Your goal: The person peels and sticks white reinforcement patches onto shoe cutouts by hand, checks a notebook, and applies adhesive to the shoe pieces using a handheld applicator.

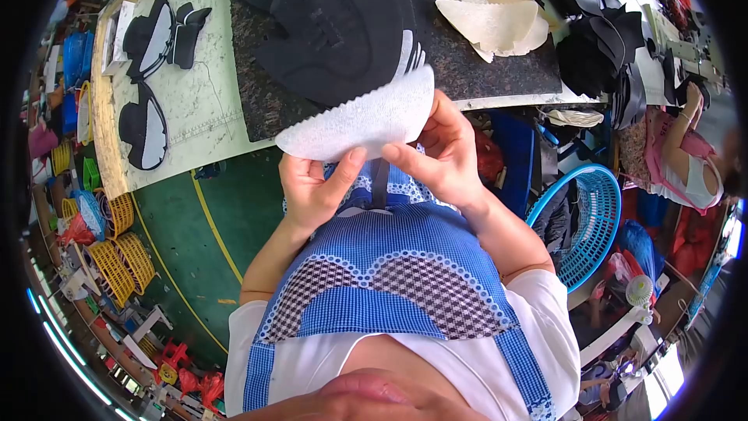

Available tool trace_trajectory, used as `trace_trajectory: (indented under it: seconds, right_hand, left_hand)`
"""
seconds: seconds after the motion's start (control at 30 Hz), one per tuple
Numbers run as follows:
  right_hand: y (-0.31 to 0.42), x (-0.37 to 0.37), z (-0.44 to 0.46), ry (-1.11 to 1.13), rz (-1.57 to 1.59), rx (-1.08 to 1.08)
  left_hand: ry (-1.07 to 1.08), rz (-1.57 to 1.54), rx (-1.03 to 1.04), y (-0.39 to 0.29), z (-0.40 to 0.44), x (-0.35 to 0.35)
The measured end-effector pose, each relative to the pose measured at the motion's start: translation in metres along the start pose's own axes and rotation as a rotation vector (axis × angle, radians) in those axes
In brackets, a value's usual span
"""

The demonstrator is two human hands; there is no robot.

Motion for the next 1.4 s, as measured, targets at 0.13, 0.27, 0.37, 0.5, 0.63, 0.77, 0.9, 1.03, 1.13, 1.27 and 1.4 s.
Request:
trace_trajectory:
  seconds: [0.13, 0.27, 0.37, 0.5, 0.63, 0.77, 0.9, 1.03, 1.13, 1.27, 1.4]
  right_hand:
    - [0.02, 0.005, 0.032, -0.024, -0.341, -0.127]
    - [0.044, 0.013, 0.062, 0.034, -0.567, -0.214]
    - [0.016, 0.006, 0.07, 0.071, -0.502, -0.09]
    - [-0.013, -0.005, 0.07, 0.081, -0.572, 0.01]
    - [-0.022, -0.01, 0.075, 0.118, -0.681, 0.061]
    - [-0.019, -0.007, 0.079, 0.115, -0.701, 0.076]
    - [-0.017, -0.005, 0.08, 0.134, -0.757, 0.042]
    - [-0.006, 0.002, 0.079, 0.154, -0.938, 0.013]
    - [-0.005, 0.008, 0.078, 0.123, -0.979, -0.061]
    - [-0.007, 0.01, 0.077, 0.112, -1.002, -0.122]
    - [-0.006, 0.007, 0.083, 0.159, -1.209, -0.187]
  left_hand:
    - [0.008, 0.541, 0.357, -0.031, 0.032, -0.005]
    - [-0.1, 0.842, 0.456, -0.056, 0.058, -0.001]
    - [-0.099, 0.887, 0.345, -0.036, 0.055, -0.003]
    - [-0.131, 0.752, 0.106, -0.002, 0.055, -0.015]
    - [-0.16, 0.747, 0.096, 0.007, 0.054, -0.018]
    - [-0.143, 0.841, 0.145, 0.009, 0.055, -0.021]
    - [-0.204, 0.695, 0.149, 0.018, 0.054, -0.023]
    - [-0.16, 1.017, 0.179, 0.014, 0.056, -0.03]
    - [-0.19, 1.1, -0.009, 0.001, 0.058, -0.046]
    - [-0.515, 1.341, 0.229, -0.018, 0.044, -0.07]
    - [0.184, 1.302, 0.383, -0.002, 0.034, -0.014]
Point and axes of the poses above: each hand's wrist, its own z-axis towards the middle knuckle, its own x-axis out of the palm, y = z × x, the point moved 3 cm from there along z, towards the middle knuckle, and after that the axes turned 8 degrees about -z, right-handed, at the moved point
